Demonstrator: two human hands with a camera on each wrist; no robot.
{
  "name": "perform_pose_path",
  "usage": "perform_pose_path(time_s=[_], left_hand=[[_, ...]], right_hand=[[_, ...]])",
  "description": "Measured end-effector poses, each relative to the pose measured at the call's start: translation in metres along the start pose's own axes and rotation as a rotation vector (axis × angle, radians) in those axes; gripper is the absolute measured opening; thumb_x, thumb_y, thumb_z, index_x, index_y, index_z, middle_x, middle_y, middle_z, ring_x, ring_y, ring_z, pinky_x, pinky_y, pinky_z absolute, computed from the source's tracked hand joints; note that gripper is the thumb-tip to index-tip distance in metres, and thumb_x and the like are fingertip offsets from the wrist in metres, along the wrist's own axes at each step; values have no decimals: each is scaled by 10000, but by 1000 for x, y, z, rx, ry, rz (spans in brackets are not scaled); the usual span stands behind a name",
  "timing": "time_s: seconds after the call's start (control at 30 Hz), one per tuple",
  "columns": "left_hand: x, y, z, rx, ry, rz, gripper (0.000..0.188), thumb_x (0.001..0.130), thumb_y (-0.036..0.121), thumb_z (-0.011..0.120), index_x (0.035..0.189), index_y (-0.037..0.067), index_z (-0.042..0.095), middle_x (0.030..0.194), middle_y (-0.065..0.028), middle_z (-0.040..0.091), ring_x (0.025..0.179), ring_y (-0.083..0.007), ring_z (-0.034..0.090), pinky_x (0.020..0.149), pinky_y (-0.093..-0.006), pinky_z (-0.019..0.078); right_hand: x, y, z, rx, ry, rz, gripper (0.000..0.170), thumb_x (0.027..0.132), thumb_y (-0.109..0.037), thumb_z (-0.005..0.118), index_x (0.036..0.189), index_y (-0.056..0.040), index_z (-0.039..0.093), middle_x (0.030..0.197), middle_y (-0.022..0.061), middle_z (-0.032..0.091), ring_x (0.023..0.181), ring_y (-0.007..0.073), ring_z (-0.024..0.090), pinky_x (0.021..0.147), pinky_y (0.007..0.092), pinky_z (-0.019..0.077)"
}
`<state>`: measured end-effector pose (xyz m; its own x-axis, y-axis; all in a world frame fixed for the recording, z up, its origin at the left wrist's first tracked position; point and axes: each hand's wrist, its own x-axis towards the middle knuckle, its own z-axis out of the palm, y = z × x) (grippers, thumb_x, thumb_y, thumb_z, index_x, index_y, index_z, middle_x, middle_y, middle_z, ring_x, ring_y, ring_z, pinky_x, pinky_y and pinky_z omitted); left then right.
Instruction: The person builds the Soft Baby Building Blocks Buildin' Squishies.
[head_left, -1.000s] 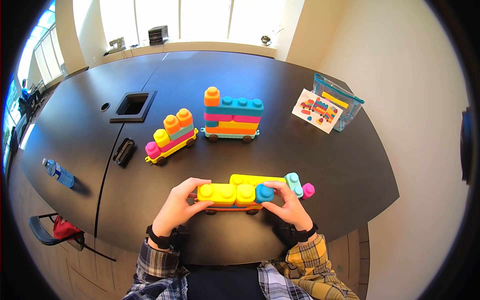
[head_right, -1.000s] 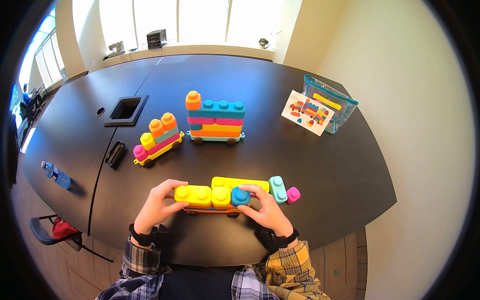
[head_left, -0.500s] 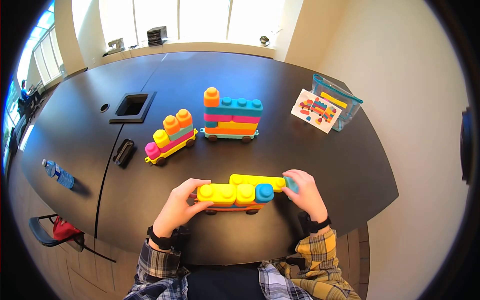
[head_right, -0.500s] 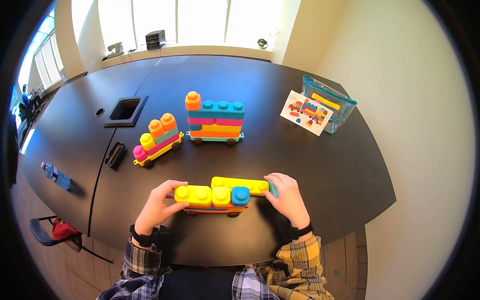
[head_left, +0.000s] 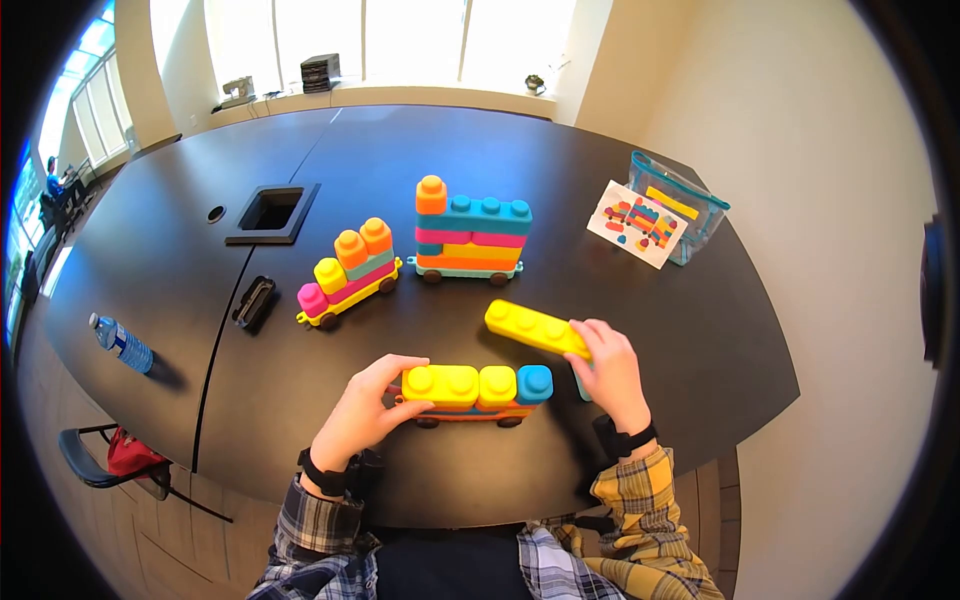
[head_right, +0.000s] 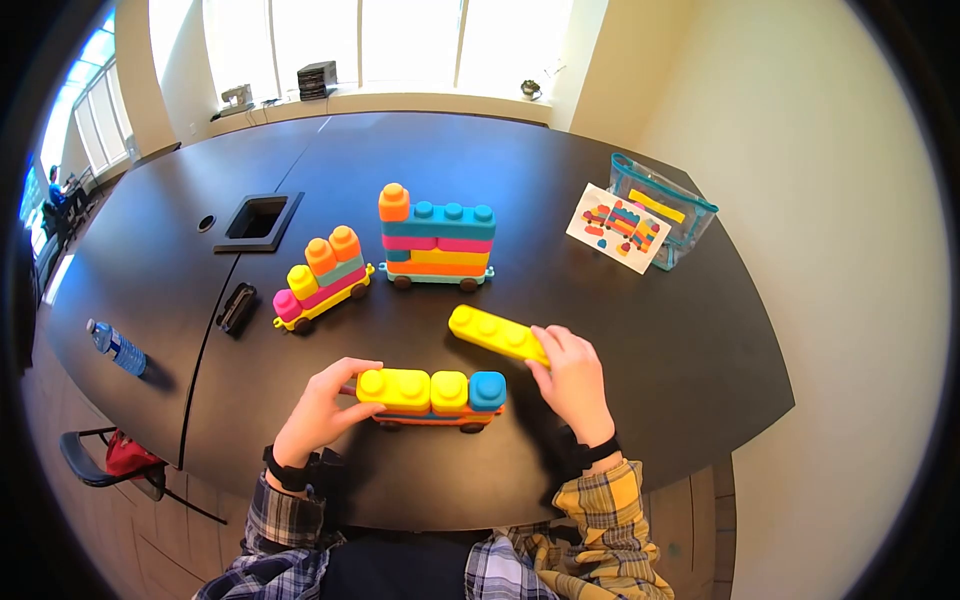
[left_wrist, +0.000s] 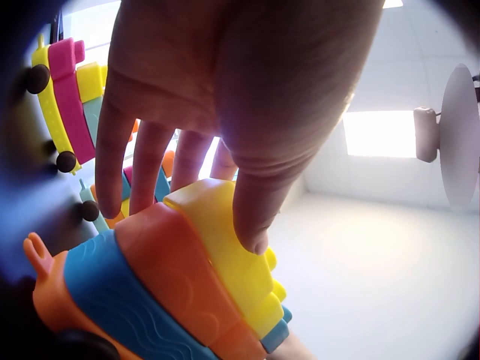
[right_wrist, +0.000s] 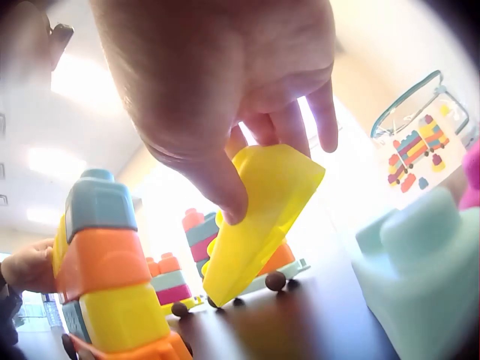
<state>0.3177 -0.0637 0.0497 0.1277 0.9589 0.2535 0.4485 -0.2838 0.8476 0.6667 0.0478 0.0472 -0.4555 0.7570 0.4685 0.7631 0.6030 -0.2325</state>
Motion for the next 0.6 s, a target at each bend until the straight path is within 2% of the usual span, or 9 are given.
perform_pose_path(time_s=[0.07, 0.1, 0.17, 0.23, 0.3, 0.37, 0.43, 0.47, 0.6], left_hand=[[1, 3, -4, 16, 3, -4, 585, 833, 60, 850, 1373, 61, 625, 1305, -93, 683, 1167, -235, 687, 927, -344, 593], [1, 4, -5, 33, 9, -5, 629, 826, 50, 848, 1405, 67, 602, 1330, -92, 677, 1169, -234, 686, 926, -347, 590], [0, 4, -7, -22, 81, -14, 677, 833, 37, 828, 1455, 78, 563, 1374, -94, 663, 1176, -233, 682, 929, -350, 586], [0, 4, -8, -76, 149, -20, 726, 840, 25, 808, 1506, 89, 523, 1418, -96, 649, 1182, -233, 679, 933, -353, 582], [1, 4, -11, -106, 235, 117, 779, 869, 19, 758, 1578, 107, 448, 1484, -103, 617, 1200, -236, 670, 944, -359, 575], [2, 11, -12, -118, 240, 133, 716, 899, 26, 724, 1568, 98, 476, 1490, -112, 616, 1215, -237, 666, 960, -362, 569], [3, 14, -12, -41, 169, 140, 671, 881, -3, 758, 1510, 96, 546, 1425, -122, 647, 1207, -250, 670, 961, -364, 566], [4, 14, -10, -13, 186, 170, 590, 888, -12, 752, 1450, 87, 605, 1385, -129, 662, 1184, -257, 677, 939, -352, 576], [3, 16, -6, -9, 192, 169, 531, 888, -18, 728, 1405, 66, 642, 1363, -118, 674, 1210, -245, 672, 939, -351, 579]], right_hand=[[6, -12, -14, 175, 103, 65, 471, 865, -135, 800, 1309, -46, 671, 1239, 153, 675, 1093, 383, 671, 940, 420, 552], [8, -19, -21, 177, 100, 63, 471, 865, -135, 800, 1309, -46, 671, 1239, 153, 675, 1093, 383, 671, 940, 420, 552], [13, -33, -31, 433, 125, 15, 450, 889, -120, 787, 1313, -29, 664, 1260, 158, 673, 1103, 368, 680, 965, 399, 543], [14, -44, -38, 546, 44, -80, 436, 901, -102, 778, 1315, -19, 668, 1258, 162, 674, 1129, 339, 680, 980, 388, 535], [14, -58, -40, 576, -29, -113, 440, 896, -111, 787, 1311, -16, 675, 1253, 160, 677, 1132, 338, 679, 978, 385, 538], [13, -60, -34, 603, -49, -125, 446, 894, -112, 791, 1314, -17, 676, 1254, 156, 677, 1134, 334, 678, 977, 385, 539], [12, -60, -30, 627, -68, -137, 452, 891, -113, 794, 1318, -19, 678, 1256, 153, 677, 1135, 330, 678, 977, 385, 541], [12, -59, -29, 620, -55, -143, 446, 889, -117, 794, 1312, -25, 683, 1252, 147, 686, 1134, 321, 684, 981, 387, 542], [12, -62, -32, 640, -60, -157, 438, 889, -111, 785, 1312, -40, 691, 1256, 144, 695, 1142, 312, 688, 992, 394, 542]])
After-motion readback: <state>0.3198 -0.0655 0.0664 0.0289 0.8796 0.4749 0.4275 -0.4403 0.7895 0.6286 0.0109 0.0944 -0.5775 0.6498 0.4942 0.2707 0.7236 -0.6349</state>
